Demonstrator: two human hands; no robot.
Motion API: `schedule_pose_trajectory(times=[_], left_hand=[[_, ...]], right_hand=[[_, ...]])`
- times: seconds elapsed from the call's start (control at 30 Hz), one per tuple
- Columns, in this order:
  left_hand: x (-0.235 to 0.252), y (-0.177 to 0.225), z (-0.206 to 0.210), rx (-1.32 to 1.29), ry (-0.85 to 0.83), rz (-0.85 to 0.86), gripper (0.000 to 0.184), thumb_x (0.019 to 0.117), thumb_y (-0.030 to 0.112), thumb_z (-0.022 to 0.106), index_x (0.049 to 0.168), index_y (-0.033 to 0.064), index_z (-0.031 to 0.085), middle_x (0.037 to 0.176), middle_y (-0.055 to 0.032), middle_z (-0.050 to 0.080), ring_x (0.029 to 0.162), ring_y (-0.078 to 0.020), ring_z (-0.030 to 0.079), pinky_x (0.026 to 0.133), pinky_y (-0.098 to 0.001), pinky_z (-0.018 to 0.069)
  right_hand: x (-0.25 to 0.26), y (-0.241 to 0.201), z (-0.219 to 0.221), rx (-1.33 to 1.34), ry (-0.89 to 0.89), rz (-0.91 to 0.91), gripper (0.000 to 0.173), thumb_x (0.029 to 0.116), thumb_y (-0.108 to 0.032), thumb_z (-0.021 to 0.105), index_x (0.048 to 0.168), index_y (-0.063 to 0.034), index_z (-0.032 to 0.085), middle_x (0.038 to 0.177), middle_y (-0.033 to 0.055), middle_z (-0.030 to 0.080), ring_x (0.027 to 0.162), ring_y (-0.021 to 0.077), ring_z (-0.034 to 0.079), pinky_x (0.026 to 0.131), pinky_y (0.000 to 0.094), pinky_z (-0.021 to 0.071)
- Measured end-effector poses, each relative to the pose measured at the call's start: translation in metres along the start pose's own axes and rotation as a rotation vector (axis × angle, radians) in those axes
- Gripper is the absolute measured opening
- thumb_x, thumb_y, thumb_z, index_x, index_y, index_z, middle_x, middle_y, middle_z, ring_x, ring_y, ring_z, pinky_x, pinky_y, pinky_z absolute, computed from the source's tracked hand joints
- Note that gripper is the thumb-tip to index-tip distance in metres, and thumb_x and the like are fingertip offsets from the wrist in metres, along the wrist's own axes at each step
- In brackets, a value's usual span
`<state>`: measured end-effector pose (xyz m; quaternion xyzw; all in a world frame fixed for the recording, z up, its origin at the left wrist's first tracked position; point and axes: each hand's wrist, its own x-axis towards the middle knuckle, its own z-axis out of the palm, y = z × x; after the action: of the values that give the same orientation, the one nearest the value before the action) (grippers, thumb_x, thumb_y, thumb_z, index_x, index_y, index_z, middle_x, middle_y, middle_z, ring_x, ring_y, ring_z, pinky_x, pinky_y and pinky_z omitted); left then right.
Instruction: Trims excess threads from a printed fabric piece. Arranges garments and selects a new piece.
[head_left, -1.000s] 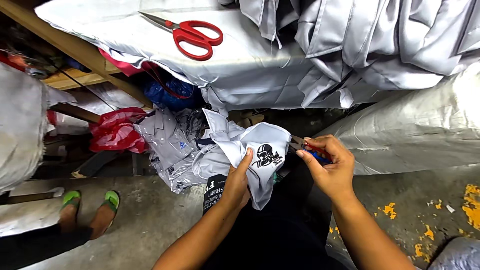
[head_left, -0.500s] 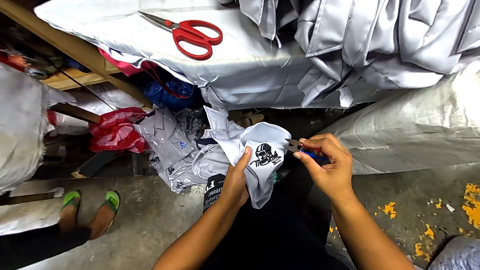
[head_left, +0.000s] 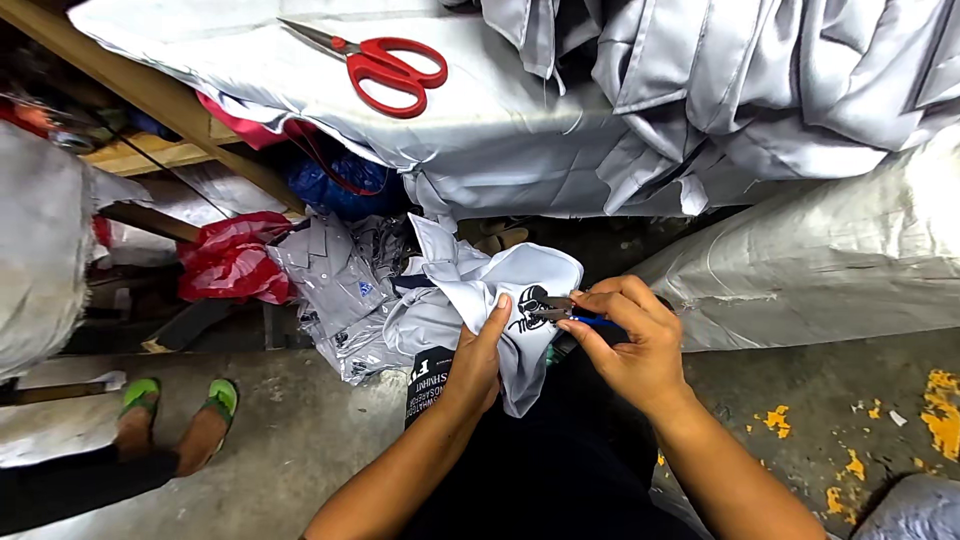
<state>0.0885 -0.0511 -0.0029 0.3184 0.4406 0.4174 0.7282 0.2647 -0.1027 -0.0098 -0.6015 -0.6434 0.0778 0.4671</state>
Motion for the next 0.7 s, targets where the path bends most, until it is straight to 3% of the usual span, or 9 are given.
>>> schedule_pose_trajectory(times=[0.7], left_hand=[[-0.0011,-0.0002,0.0,-0.001,0.001,0.004,0.02,0.1088,0.012,0.043,0.121,0.0053,0.057,0.1,-0.0043,0.072,0.095,-0.0107,0.071,0.09,-0.0316,0.0588]], right_hand=[[-0.0009,0.0001,0.0078,-0.026,-0.004,0.009,0.024,0.0888,-0.025,0.078,0.102,-0.0039,0.078,0.098,0.0077,0.068,0.087,0.0098,0.063,0.073,0.0217,0.0513]])
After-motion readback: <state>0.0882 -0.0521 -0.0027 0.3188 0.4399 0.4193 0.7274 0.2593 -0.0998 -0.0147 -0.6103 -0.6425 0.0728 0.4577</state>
